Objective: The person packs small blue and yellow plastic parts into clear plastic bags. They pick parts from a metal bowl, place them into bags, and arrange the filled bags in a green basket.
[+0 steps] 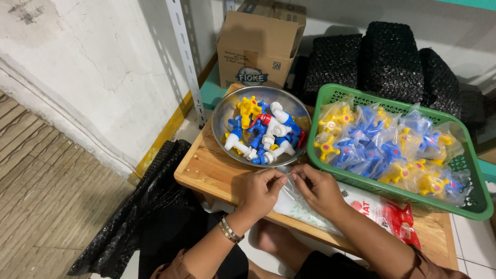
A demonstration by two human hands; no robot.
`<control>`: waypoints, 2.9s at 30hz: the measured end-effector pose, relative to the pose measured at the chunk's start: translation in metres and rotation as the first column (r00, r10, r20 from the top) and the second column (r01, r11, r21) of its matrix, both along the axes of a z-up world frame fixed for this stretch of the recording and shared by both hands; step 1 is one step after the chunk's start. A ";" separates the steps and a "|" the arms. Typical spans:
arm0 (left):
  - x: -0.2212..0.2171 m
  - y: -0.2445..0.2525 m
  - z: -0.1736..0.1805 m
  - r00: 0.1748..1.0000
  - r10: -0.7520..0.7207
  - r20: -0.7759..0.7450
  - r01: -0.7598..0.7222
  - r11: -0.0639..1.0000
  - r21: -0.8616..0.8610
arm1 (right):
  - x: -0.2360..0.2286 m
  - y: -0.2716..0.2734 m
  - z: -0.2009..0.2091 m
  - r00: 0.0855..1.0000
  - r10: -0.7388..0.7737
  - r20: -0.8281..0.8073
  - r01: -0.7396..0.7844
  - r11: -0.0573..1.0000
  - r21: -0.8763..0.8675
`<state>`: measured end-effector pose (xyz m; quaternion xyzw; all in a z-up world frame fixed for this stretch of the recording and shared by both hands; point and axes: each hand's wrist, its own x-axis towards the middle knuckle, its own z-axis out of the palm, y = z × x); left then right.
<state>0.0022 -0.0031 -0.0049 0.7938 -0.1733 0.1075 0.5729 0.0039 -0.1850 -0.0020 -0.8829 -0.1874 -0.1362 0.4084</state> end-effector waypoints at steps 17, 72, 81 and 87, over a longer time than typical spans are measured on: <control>0.031 0.019 0.042 0.917 0.322 0.238 -0.194 0.877 -0.440 | -0.001 -0.002 0.005 0.999 0.026 -0.023 -0.027 0.996 -0.079; 0.170 -0.094 0.068 0.946 -0.237 -0.220 0.118 0.887 -0.447 | 0.078 -0.152 0.075 0.937 -0.337 -0.087 0.333 0.795 0.507; 0.149 -0.057 0.091 0.081 -0.996 -0.045 0.797 0.091 -0.597 | 0.076 -0.151 0.077 0.973 -0.230 -0.016 0.194 0.776 0.600; 0.175 -0.099 0.063 0.644 -0.760 -0.089 0.515 0.517 -0.684 | 0.065 -0.129 0.079 0.997 -0.007 -0.078 0.045 0.866 0.498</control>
